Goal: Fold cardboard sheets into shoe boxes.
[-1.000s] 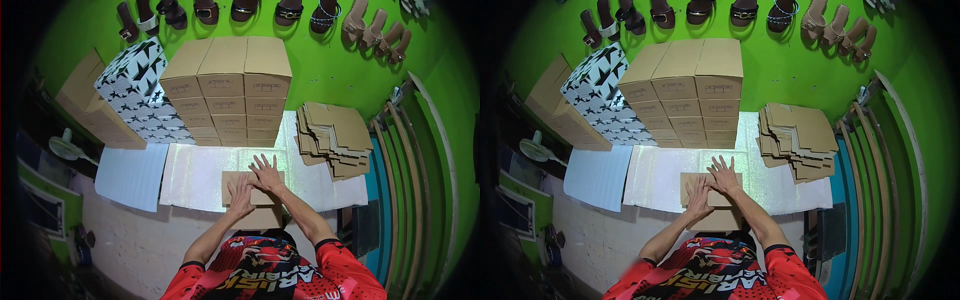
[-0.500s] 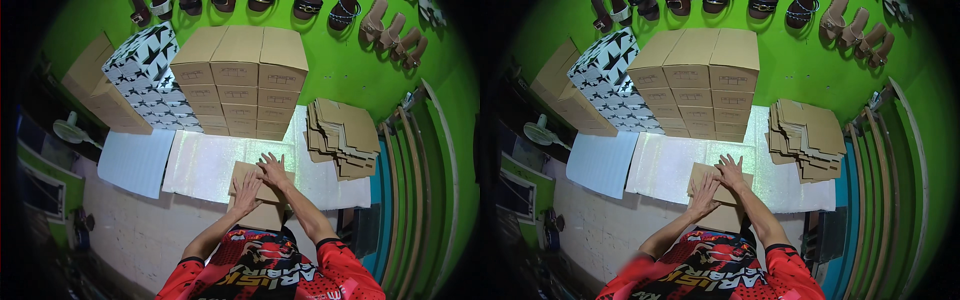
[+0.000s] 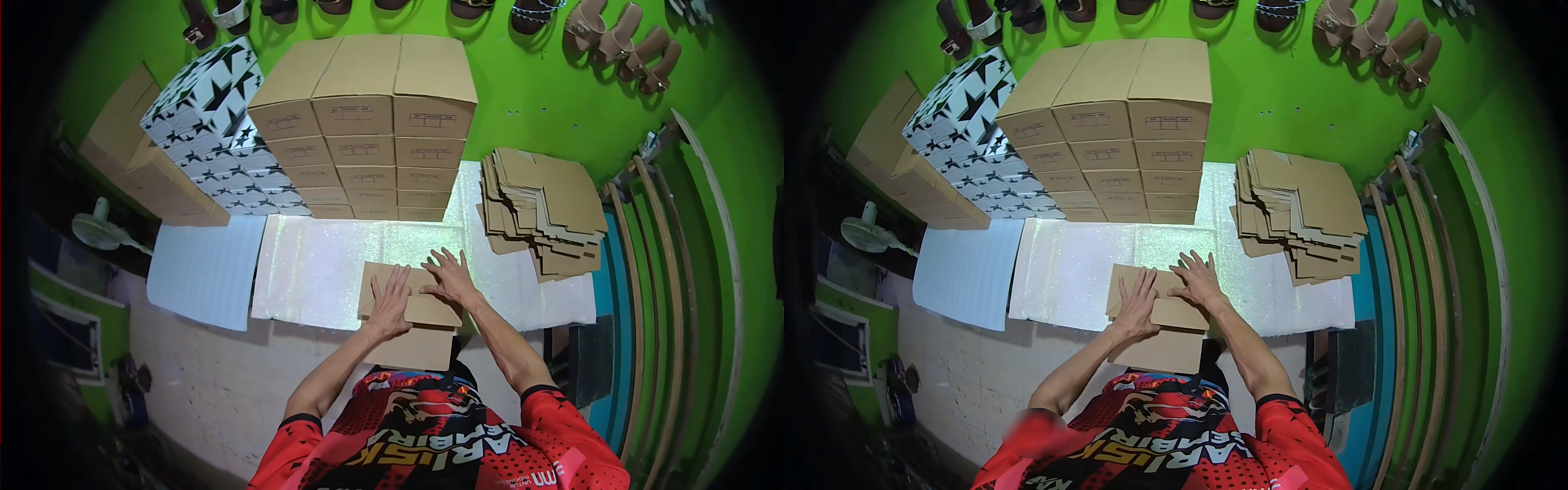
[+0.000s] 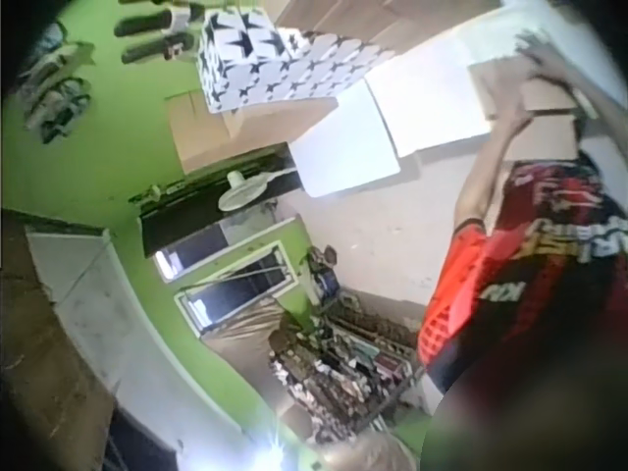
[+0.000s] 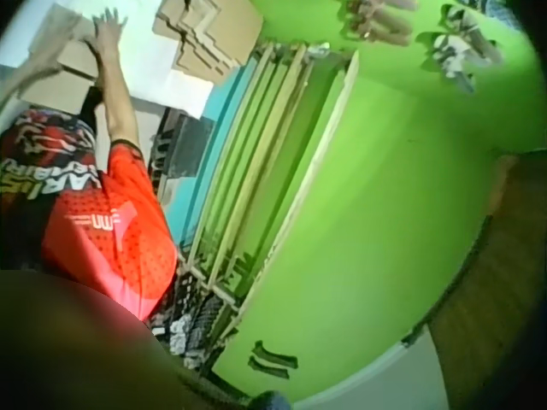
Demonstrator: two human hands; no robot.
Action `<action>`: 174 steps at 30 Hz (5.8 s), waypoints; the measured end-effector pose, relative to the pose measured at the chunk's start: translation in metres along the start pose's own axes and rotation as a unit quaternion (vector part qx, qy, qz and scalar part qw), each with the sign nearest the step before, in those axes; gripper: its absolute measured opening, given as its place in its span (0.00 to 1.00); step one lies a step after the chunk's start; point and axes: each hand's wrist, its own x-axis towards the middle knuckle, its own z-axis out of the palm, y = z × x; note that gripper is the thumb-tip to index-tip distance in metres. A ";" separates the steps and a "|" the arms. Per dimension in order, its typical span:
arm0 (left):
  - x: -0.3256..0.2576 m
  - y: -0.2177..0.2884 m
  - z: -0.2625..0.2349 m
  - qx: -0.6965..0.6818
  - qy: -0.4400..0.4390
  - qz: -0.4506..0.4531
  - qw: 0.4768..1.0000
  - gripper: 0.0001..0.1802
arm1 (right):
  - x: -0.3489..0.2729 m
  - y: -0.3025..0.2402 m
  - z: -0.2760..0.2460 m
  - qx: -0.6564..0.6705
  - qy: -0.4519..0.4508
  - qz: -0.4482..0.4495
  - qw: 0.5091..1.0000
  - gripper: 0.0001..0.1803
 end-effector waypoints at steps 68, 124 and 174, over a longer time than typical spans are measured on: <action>0.025 -0.050 -0.062 0.084 -0.182 0.071 0.977 0.82 | -0.045 -0.022 -0.039 -0.112 -0.091 -0.046 0.988 0.80; -0.052 -0.036 0.004 0.092 -0.060 0.073 0.991 0.42 | -0.114 -0.046 0.035 -0.078 0.052 -0.057 0.994 0.46; -0.118 -0.030 0.041 -0.032 0.114 -0.103 0.988 0.51 | -0.050 -0.084 -0.083 0.030 0.240 -0.066 0.968 0.16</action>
